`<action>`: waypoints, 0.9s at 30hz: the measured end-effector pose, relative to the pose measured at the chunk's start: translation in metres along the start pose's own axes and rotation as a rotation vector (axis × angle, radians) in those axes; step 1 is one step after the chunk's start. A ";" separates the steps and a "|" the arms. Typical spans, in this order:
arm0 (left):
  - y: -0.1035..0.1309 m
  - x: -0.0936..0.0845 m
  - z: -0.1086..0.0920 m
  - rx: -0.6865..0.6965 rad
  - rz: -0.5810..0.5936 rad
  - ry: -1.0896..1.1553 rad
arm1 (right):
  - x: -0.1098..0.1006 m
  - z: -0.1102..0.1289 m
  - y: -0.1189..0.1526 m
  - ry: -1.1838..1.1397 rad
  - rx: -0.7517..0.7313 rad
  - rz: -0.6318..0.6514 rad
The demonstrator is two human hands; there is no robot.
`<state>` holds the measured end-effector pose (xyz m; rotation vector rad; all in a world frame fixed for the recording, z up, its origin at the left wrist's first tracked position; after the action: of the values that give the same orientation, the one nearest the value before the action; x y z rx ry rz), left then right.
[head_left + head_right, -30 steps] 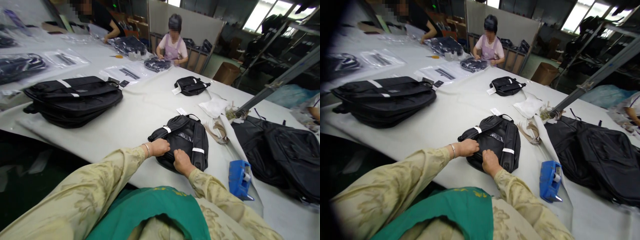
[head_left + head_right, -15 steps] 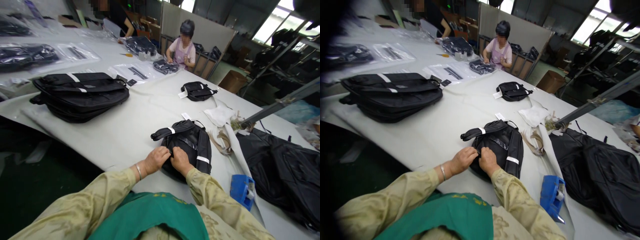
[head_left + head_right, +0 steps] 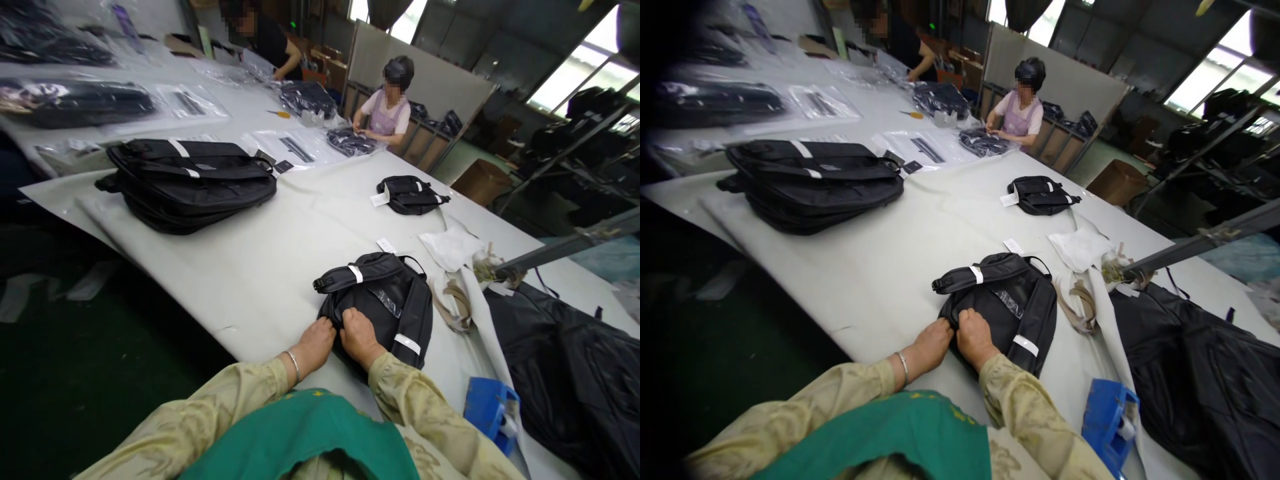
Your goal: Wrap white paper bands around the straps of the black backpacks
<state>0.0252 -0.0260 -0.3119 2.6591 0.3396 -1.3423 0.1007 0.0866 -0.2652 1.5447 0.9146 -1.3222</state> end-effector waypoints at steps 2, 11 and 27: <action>-0.001 -0.009 0.009 0.003 -0.012 0.098 | 0.007 -0.002 -0.001 -0.030 0.019 -0.030; -0.026 -0.031 0.058 -0.261 -0.095 0.426 | 0.012 -0.016 0.002 -0.113 0.007 -0.149; -0.079 -0.029 0.077 0.005 0.184 0.275 | 0.032 -0.030 0.002 -0.143 -0.007 -0.254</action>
<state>-0.0721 0.0292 -0.3359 2.8009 0.1163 -0.9289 0.1184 0.1138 -0.2949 1.3408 1.0476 -1.5851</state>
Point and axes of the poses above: each hand's wrist, its own y-axis away from the middle knuckle, its own x-axis out of the palm, z = x × y, the point moved 2 cm from there along -y, towards the middle knuckle, and after that the axes turned 9 degrees about y, right-handed, at the moved point
